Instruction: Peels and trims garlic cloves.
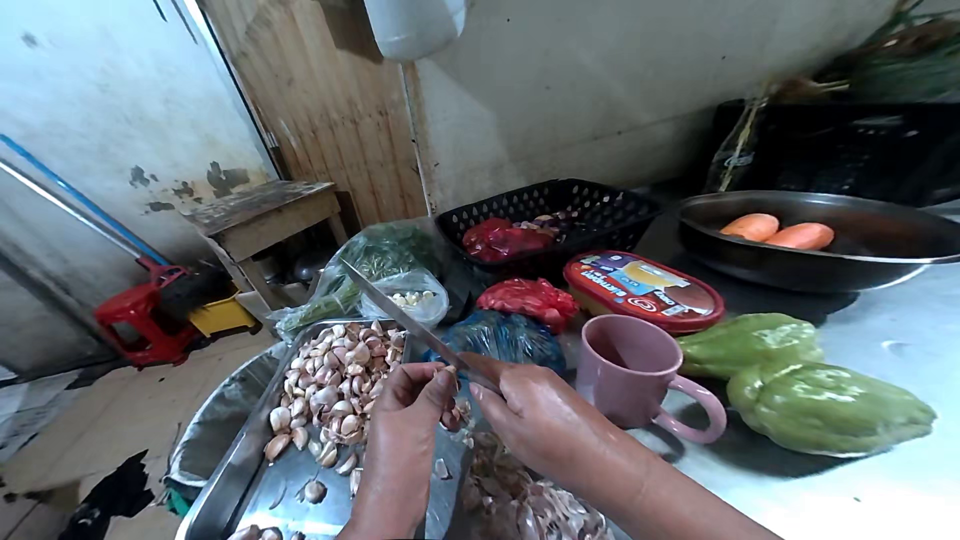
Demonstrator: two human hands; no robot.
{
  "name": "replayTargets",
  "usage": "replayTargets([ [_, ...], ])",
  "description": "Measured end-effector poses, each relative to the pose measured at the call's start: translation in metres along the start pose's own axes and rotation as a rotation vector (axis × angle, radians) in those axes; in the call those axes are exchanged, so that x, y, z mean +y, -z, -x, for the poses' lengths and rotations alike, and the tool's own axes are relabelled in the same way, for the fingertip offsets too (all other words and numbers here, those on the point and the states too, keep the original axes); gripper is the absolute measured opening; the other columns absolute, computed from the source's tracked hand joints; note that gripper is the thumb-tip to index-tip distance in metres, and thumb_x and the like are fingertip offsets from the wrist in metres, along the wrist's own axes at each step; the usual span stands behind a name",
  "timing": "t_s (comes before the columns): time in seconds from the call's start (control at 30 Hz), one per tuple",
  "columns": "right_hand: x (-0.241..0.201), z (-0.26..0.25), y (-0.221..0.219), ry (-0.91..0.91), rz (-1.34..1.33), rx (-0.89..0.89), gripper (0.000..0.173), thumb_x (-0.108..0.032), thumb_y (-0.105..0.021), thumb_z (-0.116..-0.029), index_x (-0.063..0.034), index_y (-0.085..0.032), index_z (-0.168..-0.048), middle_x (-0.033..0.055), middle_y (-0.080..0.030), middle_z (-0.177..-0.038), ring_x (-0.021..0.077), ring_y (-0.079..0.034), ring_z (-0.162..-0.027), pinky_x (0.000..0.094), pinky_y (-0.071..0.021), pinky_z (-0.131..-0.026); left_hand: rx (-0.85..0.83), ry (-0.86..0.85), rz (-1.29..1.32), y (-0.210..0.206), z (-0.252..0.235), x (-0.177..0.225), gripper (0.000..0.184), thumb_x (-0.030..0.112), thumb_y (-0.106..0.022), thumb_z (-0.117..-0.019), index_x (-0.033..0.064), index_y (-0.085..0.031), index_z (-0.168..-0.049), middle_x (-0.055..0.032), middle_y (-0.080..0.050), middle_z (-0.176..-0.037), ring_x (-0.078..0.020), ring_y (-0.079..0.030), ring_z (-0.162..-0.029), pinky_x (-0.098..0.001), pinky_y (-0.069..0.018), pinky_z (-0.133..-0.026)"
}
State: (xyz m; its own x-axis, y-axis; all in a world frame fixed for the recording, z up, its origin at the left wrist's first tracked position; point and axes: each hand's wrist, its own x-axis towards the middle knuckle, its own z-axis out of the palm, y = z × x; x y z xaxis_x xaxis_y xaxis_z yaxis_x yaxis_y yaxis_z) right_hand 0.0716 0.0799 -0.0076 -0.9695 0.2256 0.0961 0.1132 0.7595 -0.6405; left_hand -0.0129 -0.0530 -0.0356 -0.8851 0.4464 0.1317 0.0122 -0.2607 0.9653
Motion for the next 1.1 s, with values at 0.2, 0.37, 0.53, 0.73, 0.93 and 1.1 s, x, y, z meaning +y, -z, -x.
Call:
replayTargets([
  [0.2, 0.0009, 0.0013, -0.0026, 0.024, -0.024, 0.066, 0.039, -0.026, -0.043, -0.108, -0.014, -0.063, -0.139, 0.0135, -0.072, -0.106, 0.0279, -0.069, -0.099, 0.0489, -0.0534, -0.09, -0.035, -0.204, -0.246, 0.0019, 0.0037, -0.0055, 0.014, 0.009, -0.067, -0.0938, 0.0012, -0.064, -0.105, -0.0023, -0.068, -0.088, -0.0086, -0.067, -0.076, -0.023, -0.0579, -0.071],
  [0.37, 0.0032, 0.0004, -0.0021, -0.01, -0.207, 0.049, 0.034, -0.025, -0.046, -0.1078, -0.0105, -0.064, -0.133, 0.0042, -0.068, -0.089, 0.0134, -0.063, -0.079, 0.0338, -0.0525, -0.076, -0.059, -0.239, -0.314, 0.0023, 0.0047, -0.005, 0.019, 0.011, -0.066, -0.0952, 0.0006, -0.063, -0.11, -0.0028, -0.068, -0.092, -0.0067, -0.067, -0.079, -0.021, -0.0576, -0.073],
  [0.53, 0.0052, 0.0001, -0.0026, 0.001, -0.254, 0.059, 0.032, -0.024, -0.046, -0.1075, -0.0091, -0.065, -0.128, -0.0001, -0.064, -0.084, 0.0081, -0.059, -0.073, 0.0276, -0.0504, -0.071, -0.063, -0.214, -0.283, 0.0021, 0.0042, -0.0044, 0.019, 0.01, -0.065, -0.0949, 0.0006, -0.063, -0.111, -0.003, -0.067, -0.093, -0.0077, -0.067, -0.081, -0.0222, -0.0578, -0.074],
  [0.73, 0.0062, -0.0002, -0.0024, -0.003, -0.269, 0.053, 0.03, -0.025, -0.046, -0.1071, -0.009, -0.067, -0.12, -0.0014, -0.062, -0.08, 0.0065, -0.057, -0.068, 0.0264, -0.0499, -0.066, -0.04, -0.154, -0.192, 0.004, 0.0015, -0.0021, 0.011, 0.008, -0.065, -0.0957, 0.0019, -0.064, -0.105, -0.0028, -0.067, -0.088, -0.0092, -0.066, -0.076, -0.0235, -0.0576, -0.071],
  [0.93, 0.0046, 0.001, -0.0031, 0.017, -0.133, 0.05, 0.039, -0.028, -0.042, -0.1082, -0.0136, -0.063, -0.138, 0.0056, -0.07, -0.093, 0.0167, -0.064, -0.083, 0.0381, -0.0526, -0.079, -0.032, -0.118, -0.127, 0.0031, 0.0028, -0.0036, 0.011, 0.006, -0.066, -0.0944, 0.0019, -0.063, -0.104, -0.0037, -0.067, -0.089, -0.0099, -0.066, -0.076, -0.0242, -0.0578, -0.071],
  [1.1, 0.0052, 0.0006, -0.0038, 0.017, -0.126, 0.054, 0.038, -0.028, -0.043, -0.1077, -0.0132, -0.064, -0.136, 0.0073, -0.07, -0.096, 0.019, -0.065, -0.087, 0.0407, -0.0528, -0.081, -0.036, -0.144, -0.133, 0.0021, 0.0035, -0.0046, 0.011, 0.005, -0.065, -0.0939, 0.001, -0.063, -0.104, -0.0034, -0.068, -0.089, -0.0091, -0.066, -0.076, -0.0234, -0.0579, -0.071],
])
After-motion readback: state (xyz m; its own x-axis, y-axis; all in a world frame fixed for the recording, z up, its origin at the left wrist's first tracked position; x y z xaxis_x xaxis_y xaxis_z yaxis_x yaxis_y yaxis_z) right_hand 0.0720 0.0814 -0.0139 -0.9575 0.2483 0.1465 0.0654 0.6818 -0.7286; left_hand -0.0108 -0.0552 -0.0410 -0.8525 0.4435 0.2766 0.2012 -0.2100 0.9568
